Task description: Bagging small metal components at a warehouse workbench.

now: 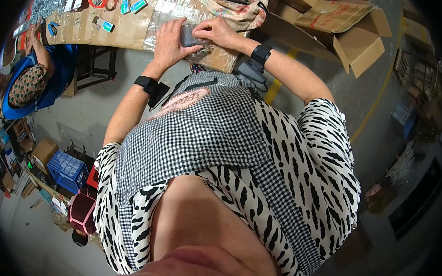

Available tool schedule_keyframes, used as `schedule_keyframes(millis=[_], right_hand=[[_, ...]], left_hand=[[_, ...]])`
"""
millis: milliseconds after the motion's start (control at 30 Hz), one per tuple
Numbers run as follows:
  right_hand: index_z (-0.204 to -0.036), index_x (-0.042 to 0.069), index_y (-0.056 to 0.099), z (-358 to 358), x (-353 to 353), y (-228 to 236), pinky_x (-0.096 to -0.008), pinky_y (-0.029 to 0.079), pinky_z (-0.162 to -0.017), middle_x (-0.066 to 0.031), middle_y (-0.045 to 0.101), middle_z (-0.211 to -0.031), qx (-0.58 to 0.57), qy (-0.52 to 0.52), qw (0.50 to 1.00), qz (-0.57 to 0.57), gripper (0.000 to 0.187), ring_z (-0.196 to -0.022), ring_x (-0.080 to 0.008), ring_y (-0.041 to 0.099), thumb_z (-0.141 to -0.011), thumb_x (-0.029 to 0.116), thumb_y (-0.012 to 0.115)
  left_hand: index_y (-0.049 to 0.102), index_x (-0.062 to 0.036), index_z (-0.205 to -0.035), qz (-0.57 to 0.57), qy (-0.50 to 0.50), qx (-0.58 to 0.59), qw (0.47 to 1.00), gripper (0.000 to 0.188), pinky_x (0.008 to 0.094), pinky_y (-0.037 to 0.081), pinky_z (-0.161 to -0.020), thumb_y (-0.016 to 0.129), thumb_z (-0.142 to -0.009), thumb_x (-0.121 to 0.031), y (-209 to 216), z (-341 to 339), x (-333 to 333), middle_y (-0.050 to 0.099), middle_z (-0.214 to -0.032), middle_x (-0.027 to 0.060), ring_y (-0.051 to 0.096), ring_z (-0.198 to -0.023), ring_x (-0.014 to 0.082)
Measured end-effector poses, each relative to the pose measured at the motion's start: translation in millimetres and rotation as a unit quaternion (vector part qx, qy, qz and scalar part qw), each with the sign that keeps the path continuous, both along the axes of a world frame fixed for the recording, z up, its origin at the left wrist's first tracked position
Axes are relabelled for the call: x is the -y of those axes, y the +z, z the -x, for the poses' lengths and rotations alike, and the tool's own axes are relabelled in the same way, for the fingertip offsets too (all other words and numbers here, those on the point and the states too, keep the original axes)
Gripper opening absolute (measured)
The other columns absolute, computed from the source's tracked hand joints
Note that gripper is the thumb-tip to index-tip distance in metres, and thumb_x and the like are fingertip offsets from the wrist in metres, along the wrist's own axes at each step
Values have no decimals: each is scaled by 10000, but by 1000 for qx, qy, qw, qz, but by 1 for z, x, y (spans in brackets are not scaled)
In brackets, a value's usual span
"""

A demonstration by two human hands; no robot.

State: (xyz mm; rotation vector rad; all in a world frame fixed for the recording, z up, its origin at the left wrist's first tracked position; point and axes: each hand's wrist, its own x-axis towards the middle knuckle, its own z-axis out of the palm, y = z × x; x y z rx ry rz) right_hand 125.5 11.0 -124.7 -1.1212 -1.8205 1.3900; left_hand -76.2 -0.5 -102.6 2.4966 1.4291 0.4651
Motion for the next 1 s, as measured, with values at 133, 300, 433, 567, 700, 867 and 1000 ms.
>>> schedule_keyframes(millis=[133,300,433,567,700,867,1000], right_hand=[[-934,22,701,-2,-1,-5,-261,503,-671,-70,702,-843,-6,1,1000,-15,184,-738,-101,627,-837,172,657],[-922,12,696,-1,-3,-4,-269,505,-672,-77,700,-829,-2,-8,1000,12,186,-730,-110,632,-821,163,655],[-865,-4,686,7,-4,-3,-291,509,-661,-105,692,-786,10,-32,999,5,174,-698,-158,651,-793,149,644],[-784,-23,657,14,-7,6,-337,511,-646,-152,666,-731,96,-41,992,-64,168,-677,-241,659,-768,140,621],[-777,-32,640,13,-11,5,-352,504,-641,-160,655,-715,95,-40,992,-73,200,-662,-253,650,-792,165,606],[-845,-23,612,10,-4,7,-329,479,-643,-119,625,-723,64,-58,996,-22,226,-655,-204,594,-845,202,589],[-871,-19,581,9,0,20,-359,472,-660,-154,621,-767,97,-54,994,3,235,-705,-244,610,-866,216,574]], left_hand=[[450,-84,-1269,-4,-2,-1,1000,873,420,368,-884,765,-600,-548,-1,-2,-1,516,-1132,106,470,-1056,287],[455,-87,-1262,0,2,-4,1000,867,421,372,-882,766,-596,-546,-2,-3,-2,520,-1133,102,471,-1056,287],[462,-88,-1253,8,8,-9,1000,867,426,375,-876,765,-587,-553,-2,-5,-3,522,-1135,98,471,-1060,288],[459,-87,-1258,15,12,-15,1000,878,430,373,-876,759,-586,-565,0,-7,-4,522,-1137,99,471,-1060,287],[455,-83,-1267,8,13,-13,1000,886,432,372,-875,750,-592,-575,1,-7,-7,522,-1138,100,471,-1059,286],[453,-85,-1274,-5,10,-5,1000,888,432,373,-873,744,-597,-580,4,-8,-9,522,-1134,101,472,-1057,287],[449,-94,-1280,-3,10,8,1000,886,430,375,-872,745,-597,-574,7,-10,-10,522,-1129,102,474,-1047,290]])
